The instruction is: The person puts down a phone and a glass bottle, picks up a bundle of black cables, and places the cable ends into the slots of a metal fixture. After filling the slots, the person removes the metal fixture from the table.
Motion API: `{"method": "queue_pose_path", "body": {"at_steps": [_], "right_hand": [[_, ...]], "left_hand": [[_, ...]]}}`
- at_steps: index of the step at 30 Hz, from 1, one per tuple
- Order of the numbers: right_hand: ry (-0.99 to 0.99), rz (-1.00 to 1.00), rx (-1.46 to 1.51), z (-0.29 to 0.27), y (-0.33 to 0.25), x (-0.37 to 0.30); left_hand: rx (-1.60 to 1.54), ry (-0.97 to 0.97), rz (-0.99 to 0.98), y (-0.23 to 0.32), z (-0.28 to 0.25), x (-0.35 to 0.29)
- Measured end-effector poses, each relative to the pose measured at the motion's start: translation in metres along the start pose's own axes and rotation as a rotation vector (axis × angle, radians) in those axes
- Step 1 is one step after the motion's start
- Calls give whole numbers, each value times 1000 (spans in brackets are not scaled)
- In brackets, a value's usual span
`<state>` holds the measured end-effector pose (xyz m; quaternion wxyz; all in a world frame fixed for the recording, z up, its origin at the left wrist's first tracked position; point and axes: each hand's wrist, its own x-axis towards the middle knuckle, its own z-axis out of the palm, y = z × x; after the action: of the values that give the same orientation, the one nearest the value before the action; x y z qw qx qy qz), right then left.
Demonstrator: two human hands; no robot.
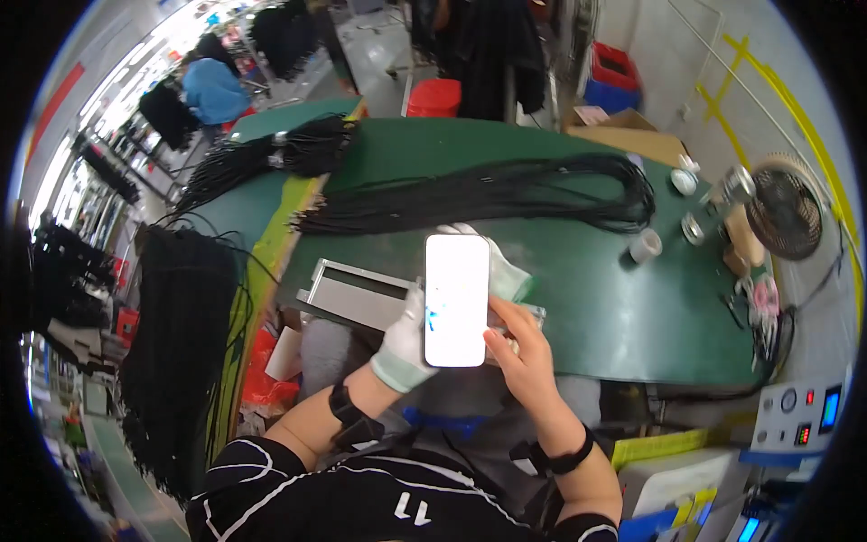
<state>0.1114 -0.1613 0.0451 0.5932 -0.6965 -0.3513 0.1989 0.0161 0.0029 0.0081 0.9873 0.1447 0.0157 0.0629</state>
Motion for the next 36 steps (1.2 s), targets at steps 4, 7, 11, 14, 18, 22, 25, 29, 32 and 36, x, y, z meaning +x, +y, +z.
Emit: {"method": "queue_pose_path", "body": {"at_steps": [4,7,11,14,18,22,25,29,32,36], "right_hand": [[47,-87,20,-4,10,-5],[57,40,112,-10,19,-12],[38,8,-10,15,19,-19],[105,67,49,10,24,-24],[243,12,104,-22,38,-30],[382,94,-127,-81,54,-37],[547,180,-443,-144,72,-42],[644,357,-875,-239,77,-57],[667,583,-955,-271,86,-28],[788,751,-1070,-311,117,7]], "left_hand": [[-83,8,-57,-7,-8,3],[-130,-181,-93,-19,1,5],[328,-120,112,-33,10,0],[233,-34,-24,-46,22,9],[393,-123,-52,-72,34,26],[484,-145,-191,-34,26,16],[565,-257,-61,-5,8,0],[667,-164,-72,6,12,-8],[783,-107,-35,14,10,-13],[898,-50,23,21,-2,-12]]}}
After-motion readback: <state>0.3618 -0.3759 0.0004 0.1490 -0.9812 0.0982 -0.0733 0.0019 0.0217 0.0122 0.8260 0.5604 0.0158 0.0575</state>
